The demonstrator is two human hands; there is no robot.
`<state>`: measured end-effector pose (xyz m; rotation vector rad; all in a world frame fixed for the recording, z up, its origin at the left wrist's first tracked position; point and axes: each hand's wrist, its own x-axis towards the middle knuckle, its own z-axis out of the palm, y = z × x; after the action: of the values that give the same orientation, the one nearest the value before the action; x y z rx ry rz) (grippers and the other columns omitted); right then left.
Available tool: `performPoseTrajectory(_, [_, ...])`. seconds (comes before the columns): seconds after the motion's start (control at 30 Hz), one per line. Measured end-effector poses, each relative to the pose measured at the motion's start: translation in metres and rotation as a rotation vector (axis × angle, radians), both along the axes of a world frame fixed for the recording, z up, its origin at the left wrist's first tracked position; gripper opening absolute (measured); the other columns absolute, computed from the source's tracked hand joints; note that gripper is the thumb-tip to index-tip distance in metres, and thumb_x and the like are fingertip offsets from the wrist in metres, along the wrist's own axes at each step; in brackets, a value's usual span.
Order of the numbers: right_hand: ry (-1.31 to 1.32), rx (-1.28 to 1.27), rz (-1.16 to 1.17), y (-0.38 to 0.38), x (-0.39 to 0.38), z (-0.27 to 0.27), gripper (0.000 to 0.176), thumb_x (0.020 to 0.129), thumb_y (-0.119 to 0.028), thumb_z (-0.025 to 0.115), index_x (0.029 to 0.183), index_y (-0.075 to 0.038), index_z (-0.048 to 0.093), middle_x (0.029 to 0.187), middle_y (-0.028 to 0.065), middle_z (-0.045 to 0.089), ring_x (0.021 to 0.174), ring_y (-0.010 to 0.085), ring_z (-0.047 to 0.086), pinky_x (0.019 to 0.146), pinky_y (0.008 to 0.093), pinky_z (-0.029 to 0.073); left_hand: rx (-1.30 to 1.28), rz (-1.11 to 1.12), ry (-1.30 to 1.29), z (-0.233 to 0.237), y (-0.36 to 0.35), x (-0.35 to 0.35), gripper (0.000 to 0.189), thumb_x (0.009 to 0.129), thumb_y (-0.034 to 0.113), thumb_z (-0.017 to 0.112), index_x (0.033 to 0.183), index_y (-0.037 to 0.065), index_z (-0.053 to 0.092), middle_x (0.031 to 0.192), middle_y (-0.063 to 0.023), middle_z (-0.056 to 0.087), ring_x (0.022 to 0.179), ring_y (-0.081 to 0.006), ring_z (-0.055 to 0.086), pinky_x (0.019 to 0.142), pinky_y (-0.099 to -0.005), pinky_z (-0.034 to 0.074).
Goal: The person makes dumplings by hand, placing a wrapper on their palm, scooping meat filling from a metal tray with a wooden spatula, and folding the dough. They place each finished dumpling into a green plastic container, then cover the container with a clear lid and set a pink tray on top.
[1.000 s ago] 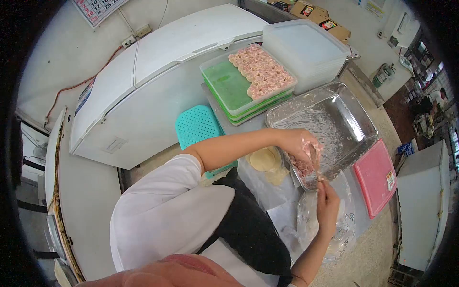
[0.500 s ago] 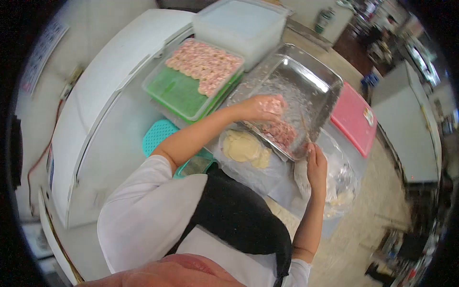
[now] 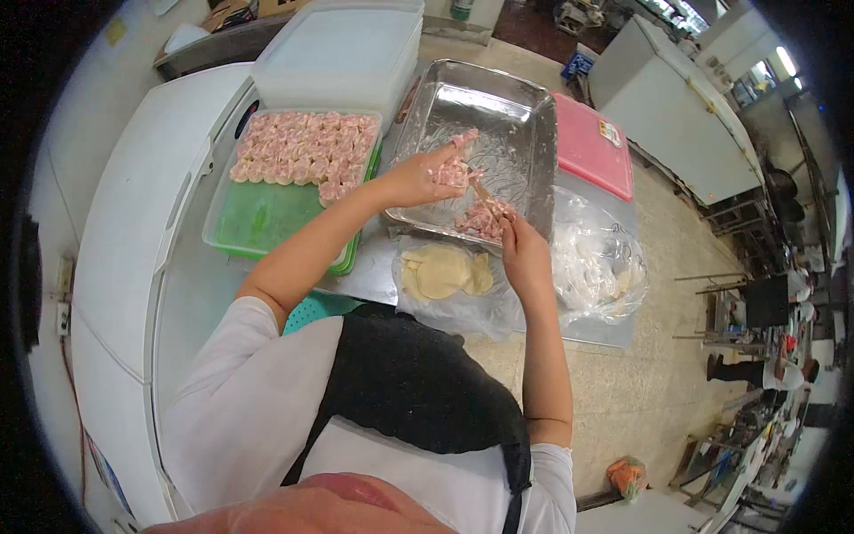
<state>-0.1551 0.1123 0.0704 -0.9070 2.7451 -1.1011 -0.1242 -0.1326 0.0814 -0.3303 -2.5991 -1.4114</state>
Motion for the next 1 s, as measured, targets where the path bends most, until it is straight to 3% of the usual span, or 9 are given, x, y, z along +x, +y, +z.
performPoseTrajectory(0.13, [0.1,-0.085,-0.097,-0.006,0.011,-0.006,0.026,0.096,-0.02,0.049,0.108,0.002,0.059,0.095,0.0243,0.063,0.085,0.034,0.064,0.074,0.0379,0.048,-0.035,-0.016,0.086,-0.007,-0.008,-0.006,0.09,0.078,0.028,0.069,0.149,0.022,0.013,0.143,-0.017,0.039,0.123,-0.0362,0.047,0.101,-0.038,0.039])
performPoseTrajectory(0.27, [-0.159,0.011,0.019,0.012,-0.006,-0.036,0.032,0.098,-0.027,0.047,0.101,0.002,0.061,0.067,0.0046,0.056,0.062,0.0149,0.054,0.058,0.0287,0.043,0.081,-0.071,0.1,0.008,-0.003,-0.004,0.092,0.078,0.029,0.07,0.149,0.021,0.012,0.143,-0.0175,0.038,0.123,-0.035,0.047,0.101,-0.0384,0.04])
performPoseTrajectory(0.33, [-0.557,-0.232,-0.025,0.007,0.008,0.003,0.034,0.099,-0.029,0.046,0.096,0.001,0.062,0.063,-0.0042,0.045,0.059,0.0062,0.043,0.053,0.0232,0.036,0.037,0.042,0.096,0.017,0.002,0.003,0.087,0.078,0.017,0.073,0.148,0.018,0.021,0.135,-0.0146,0.049,0.114,-0.0199,0.054,0.093,-0.0339,0.044])
performPoseTrajectory(0.47, [-0.589,-0.256,0.072,0.013,0.003,0.041,0.031,0.098,-0.026,0.049,0.099,0.001,0.062,0.065,-0.0043,0.047,0.06,0.0052,0.044,0.053,0.0215,0.036,0.144,-0.022,0.089,0.002,0.002,-0.008,0.066,0.075,0.019,0.076,0.133,0.011,0.045,0.112,-0.0088,0.064,0.098,-0.0151,0.06,0.086,-0.0314,0.048])
performPoseTrajectory(0.67, [-0.069,-0.07,0.286,0.031,-0.019,0.032,0.025,0.095,-0.019,0.054,0.109,0.0,0.062,0.083,0.0112,0.066,0.072,0.0196,0.061,0.066,0.0311,0.047,0.009,-0.019,0.027,0.011,0.021,-0.009,0.038,0.072,0.027,0.078,0.098,0.004,0.062,0.092,-0.0076,0.067,0.088,-0.0124,0.062,0.079,-0.0279,0.049])
performPoseTrajectory(0.73, [-0.041,0.051,0.42,0.039,-0.038,0.026,0.029,0.091,-0.027,0.057,0.111,-0.007,0.063,0.092,0.0222,0.064,0.082,0.0395,0.062,0.07,0.0371,0.049,-0.127,-0.081,-0.032,0.007,0.026,-0.013,0.036,0.073,0.026,0.077,0.098,0.003,0.062,0.09,-0.0091,0.066,0.083,-0.0138,0.061,0.076,-0.0278,0.049])
performPoseTrajectory(0.87, [0.097,0.112,0.466,0.055,-0.079,0.018,0.026,0.09,-0.027,0.056,0.108,-0.009,0.063,0.09,0.0186,0.065,0.081,0.0394,0.062,0.07,0.0414,0.05,0.036,0.036,0.069,-0.036,0.044,-0.028,0.033,0.073,0.025,0.077,0.095,0.004,0.064,0.088,-0.0061,0.066,0.079,-0.0146,0.06,0.074,-0.0273,0.048])
performPoseTrajectory(0.93, [0.317,0.187,0.29,0.051,-0.076,0.033,0.024,0.089,-0.023,0.059,0.106,-0.006,0.063,0.09,0.0162,0.064,0.082,0.0376,0.061,0.069,0.0422,0.05,0.277,0.256,-0.412,-0.028,0.054,-0.03,0.034,0.074,0.025,0.077,0.099,0.006,0.064,0.088,-0.0029,0.065,0.077,-0.0128,0.059,0.069,-0.0263,0.049])
performPoseTrajectory(1.0, [0.362,0.016,0.342,0.049,-0.084,0.002,0.022,0.09,-0.023,0.057,0.105,-0.008,0.062,0.088,0.0159,0.062,0.078,0.0376,0.061,0.065,0.0452,0.049,0.288,0.301,-0.393,-0.041,0.055,-0.034,0.035,0.074,0.024,0.077,0.101,0.007,0.064,0.088,-0.0022,0.065,0.076,-0.0114,0.059,0.066,-0.0255,0.048])
